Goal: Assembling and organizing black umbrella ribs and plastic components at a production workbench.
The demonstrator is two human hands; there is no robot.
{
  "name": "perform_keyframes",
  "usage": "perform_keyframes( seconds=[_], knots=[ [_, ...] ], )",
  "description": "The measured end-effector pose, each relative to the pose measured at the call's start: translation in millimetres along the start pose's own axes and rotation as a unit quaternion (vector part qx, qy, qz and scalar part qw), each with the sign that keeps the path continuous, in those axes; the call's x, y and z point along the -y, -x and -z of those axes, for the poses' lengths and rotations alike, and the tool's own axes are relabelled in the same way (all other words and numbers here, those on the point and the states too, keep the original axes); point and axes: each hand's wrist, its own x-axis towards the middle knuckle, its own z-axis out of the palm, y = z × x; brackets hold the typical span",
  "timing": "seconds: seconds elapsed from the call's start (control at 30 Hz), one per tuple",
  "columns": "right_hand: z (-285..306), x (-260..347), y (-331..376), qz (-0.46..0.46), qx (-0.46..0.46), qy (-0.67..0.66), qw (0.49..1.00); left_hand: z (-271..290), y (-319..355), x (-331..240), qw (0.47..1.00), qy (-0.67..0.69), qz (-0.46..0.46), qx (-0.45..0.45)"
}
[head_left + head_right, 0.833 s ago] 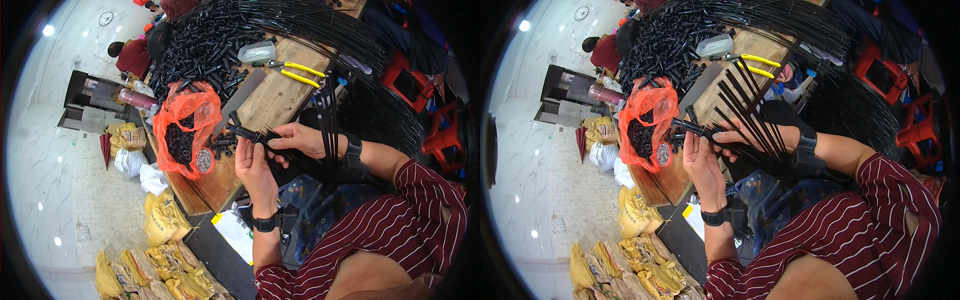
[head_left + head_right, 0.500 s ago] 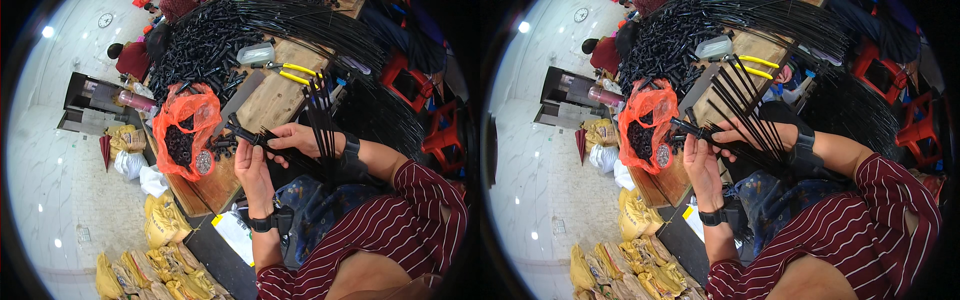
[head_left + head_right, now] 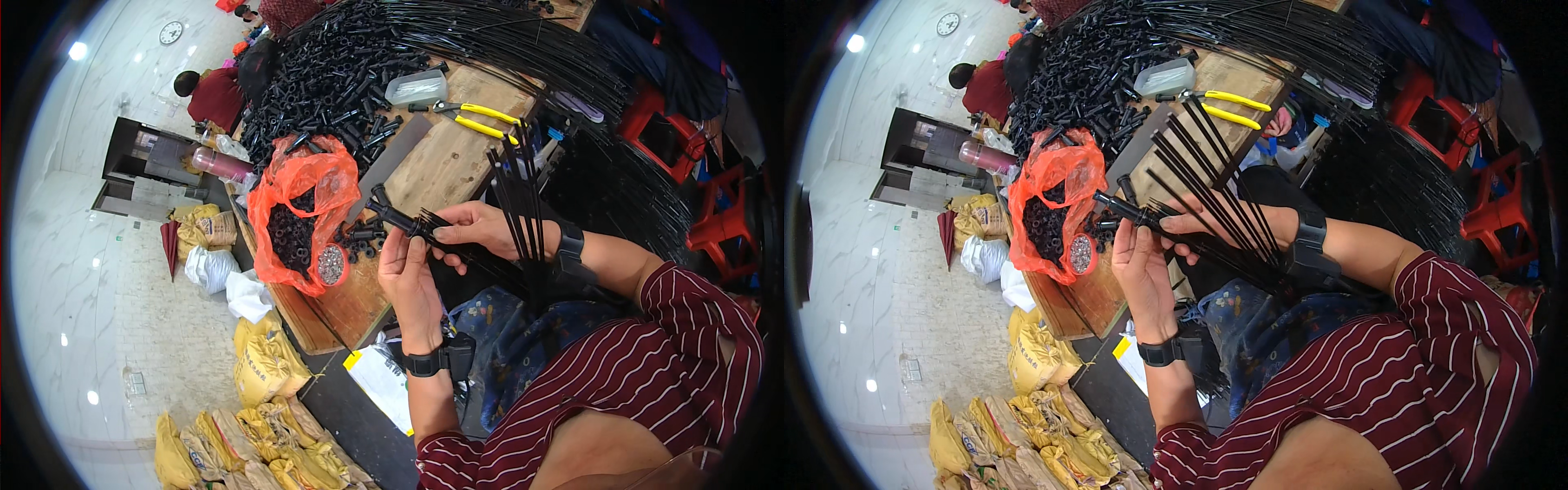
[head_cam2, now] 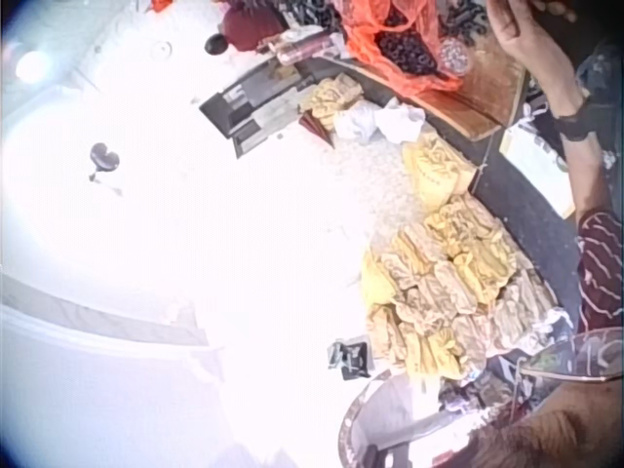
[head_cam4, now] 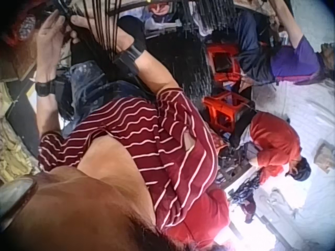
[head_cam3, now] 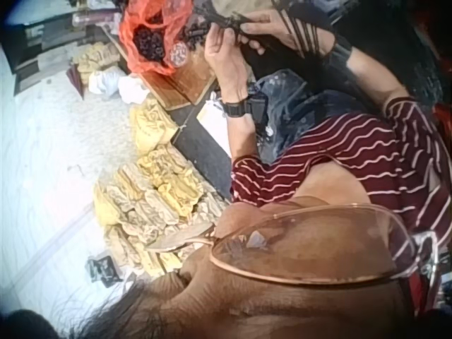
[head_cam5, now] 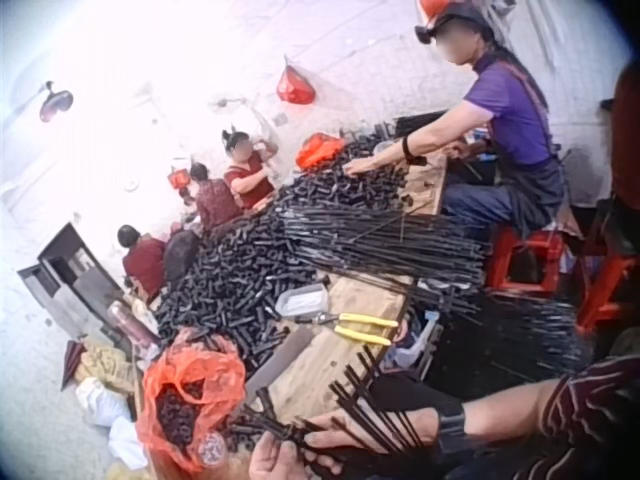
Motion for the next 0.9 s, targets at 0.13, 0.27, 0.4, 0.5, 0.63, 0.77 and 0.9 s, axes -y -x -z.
perform_keyframes(
  seconds=[0.13,0.27,0.4,0.5,0.63,0.77,0.9],
  knots=[
    [-1.6,3.8,-0.5,-0.015,0.025,-0.012,1.0,4.9,1.6,-1.5,1.0,0.008,0.005,0.016],
    [14.0,-10.8,-1.5,-0.015,0.004,0.024,1.0,8.0,1.3,-5.3,0.994,0.031,0.034,0.094],
    [3.3,3.7,-2.8,-0.017,0.056,-0.034,0.998,10.3,-2.8,0.4,0.997,0.026,0.026,0.073],
    [-2.9,3.4,-2.6,0.028,-0.02,-0.04,0.999,1.4,-0.6,-2.0,0.989,-0.142,-0.035,-0.023],
    [-1.5,-3.1,-6.2,0.12,-0.064,0.013,0.991,-4.2,9.9,-15.7,0.986,-0.167,0.025,-0.006],
    [-29.1,-3.3,-4.5,0.169,-0.143,0.104,0.97,-28.9,26.2,-28.3,0.946,-0.302,-0.01,0.116],
    [-33.0,-17.0,-6.1,0.229,-0.171,0.181,0.941,-39.5,8.1,-25.8,0.908,-0.415,-0.05,0.008]
  ],
)
